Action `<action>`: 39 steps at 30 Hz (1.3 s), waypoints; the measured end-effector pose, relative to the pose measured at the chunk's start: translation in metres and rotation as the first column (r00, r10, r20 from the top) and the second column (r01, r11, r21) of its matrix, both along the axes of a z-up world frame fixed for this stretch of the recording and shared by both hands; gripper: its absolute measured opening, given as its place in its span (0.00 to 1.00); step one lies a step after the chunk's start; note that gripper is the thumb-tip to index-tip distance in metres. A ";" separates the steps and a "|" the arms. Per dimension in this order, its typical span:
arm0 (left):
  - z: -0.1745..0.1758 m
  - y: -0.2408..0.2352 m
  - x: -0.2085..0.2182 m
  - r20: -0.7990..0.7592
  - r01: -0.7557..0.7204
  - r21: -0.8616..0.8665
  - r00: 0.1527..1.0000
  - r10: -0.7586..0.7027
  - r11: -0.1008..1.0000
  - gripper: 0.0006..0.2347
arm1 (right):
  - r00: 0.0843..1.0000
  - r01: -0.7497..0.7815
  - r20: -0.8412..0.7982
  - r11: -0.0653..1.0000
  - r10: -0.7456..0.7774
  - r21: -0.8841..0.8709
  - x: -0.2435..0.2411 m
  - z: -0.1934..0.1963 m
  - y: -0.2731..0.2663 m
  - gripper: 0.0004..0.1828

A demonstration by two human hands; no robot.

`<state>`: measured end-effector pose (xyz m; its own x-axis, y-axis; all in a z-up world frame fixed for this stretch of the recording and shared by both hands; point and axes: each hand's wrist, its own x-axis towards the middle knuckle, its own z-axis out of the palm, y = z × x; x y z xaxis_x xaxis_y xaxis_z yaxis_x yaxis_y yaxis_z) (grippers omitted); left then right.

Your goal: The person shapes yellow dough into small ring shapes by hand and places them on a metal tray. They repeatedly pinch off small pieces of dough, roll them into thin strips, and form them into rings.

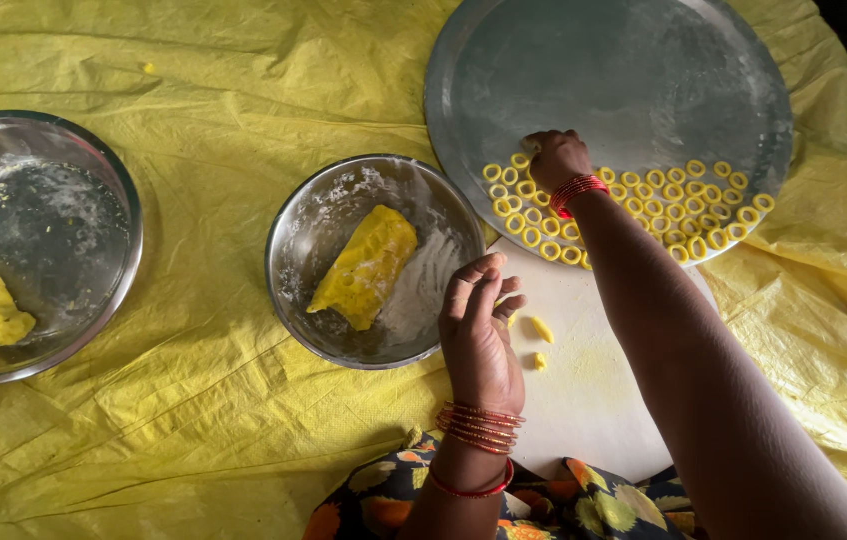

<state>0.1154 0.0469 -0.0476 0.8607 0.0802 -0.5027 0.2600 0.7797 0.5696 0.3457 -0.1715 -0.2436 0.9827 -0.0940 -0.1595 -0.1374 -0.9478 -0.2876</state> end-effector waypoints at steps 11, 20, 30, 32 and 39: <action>-0.005 0.011 0.004 0.016 -0.049 0.034 0.999 0.048 0.998 0.07 | 0.986 0.075 0.097 0.881 -0.135 0.466 -0.084 0.044 -0.072 0.14; -0.007 0.006 -0.001 0.051 -0.036 0.002 0.998 0.036 0.999 0.08 | 0.980 0.050 -0.188 0.998 -0.058 -0.045 -0.241 0.075 -0.197 0.16; -0.008 0.006 0.001 0.055 -0.024 0.056 0.998 0.021 0.998 0.08 | 0.946 -0.081 -0.322 0.988 0.033 -0.134 -0.301 0.056 -0.209 0.15; -0.008 0.006 0.001 0.048 -0.022 0.064 0.999 0.019 0.998 0.08 | 0.949 -0.075 -0.312 0.989 0.031 -0.130 -0.303 0.054 -0.210 0.14; -0.008 -0.003 0.002 0.029 -0.005 0.068 1.000 0.003 0.998 0.08 | 0.995 0.040 -0.098 0.981 -0.021 0.192 -0.266 0.067 -0.203 0.10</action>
<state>0.1178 0.0438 -0.0559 0.8745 0.1169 -0.4708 0.2396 0.7399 0.6286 0.0795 -0.3749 -0.1761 0.9593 -0.0822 -0.2700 -0.2010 -0.8707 -0.4489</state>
